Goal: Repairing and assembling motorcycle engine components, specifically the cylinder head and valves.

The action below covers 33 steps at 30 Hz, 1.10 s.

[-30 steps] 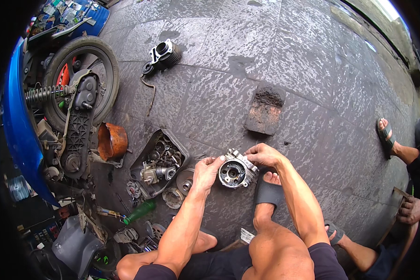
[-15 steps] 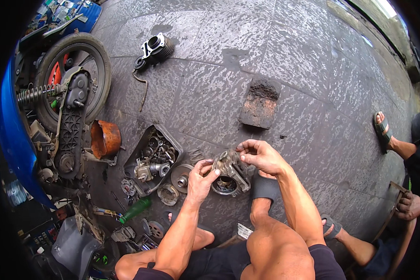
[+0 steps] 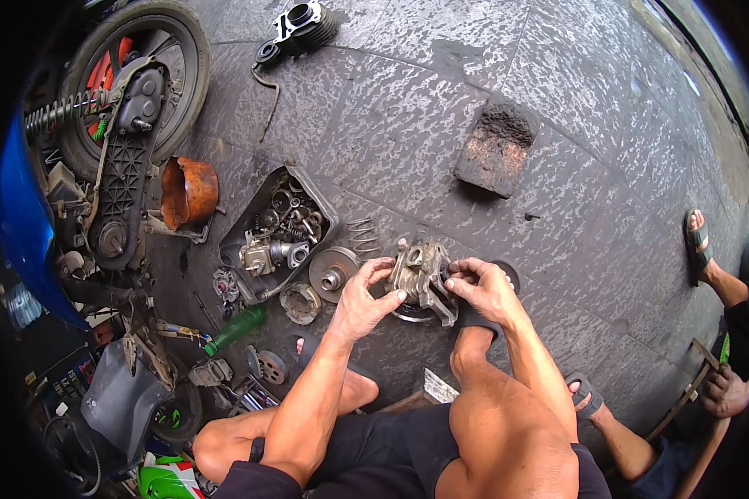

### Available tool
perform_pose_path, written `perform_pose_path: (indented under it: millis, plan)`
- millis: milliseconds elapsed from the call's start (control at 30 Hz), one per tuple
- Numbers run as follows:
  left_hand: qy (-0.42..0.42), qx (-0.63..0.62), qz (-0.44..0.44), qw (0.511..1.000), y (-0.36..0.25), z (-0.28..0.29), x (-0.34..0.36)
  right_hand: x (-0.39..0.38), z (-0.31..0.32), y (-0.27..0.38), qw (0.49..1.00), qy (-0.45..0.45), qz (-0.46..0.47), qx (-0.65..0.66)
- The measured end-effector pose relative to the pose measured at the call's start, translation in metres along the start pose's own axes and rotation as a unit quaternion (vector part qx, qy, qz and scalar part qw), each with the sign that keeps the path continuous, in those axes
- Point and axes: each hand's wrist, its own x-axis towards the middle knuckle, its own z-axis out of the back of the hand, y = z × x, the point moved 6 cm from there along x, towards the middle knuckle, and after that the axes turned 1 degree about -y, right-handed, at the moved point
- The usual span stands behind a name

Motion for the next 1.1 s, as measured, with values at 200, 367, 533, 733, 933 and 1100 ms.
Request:
perform_pose_path:
  millis: [200, 367, 533, 733, 933, 1100]
  plan:
    - [0.019, -0.028, 0.018, 0.999, 0.003, -0.003, 0.004, 0.009, -0.002, -0.005, 1.000, -0.007, -0.004, -0.022]
    - [0.021, -0.031, 0.001, 0.999, 0.003, -0.001, 0.007, 0.010, -0.003, -0.004, 0.999, -0.026, 0.019, -0.040]
    - [0.022, -0.014, -0.004, 1.000, 0.000, -0.001, 0.009, 0.008, -0.005, 0.014, 0.988, -0.054, 0.027, -0.141]
    - [0.025, -0.016, 0.004, 1.000, -0.002, -0.002, 0.007, 0.007, -0.006, 0.028, 0.980, -0.058, 0.046, -0.183]
    - [0.029, -0.017, 0.008, 0.999, -0.006, -0.004, 0.007, 0.008, 0.000, 0.005, 0.990, -0.033, -0.017, -0.133]
    - [0.032, -0.014, 0.008, 0.999, -0.012, -0.004, 0.008, 0.004, 0.003, -0.007, 0.997, -0.038, -0.011, -0.064]
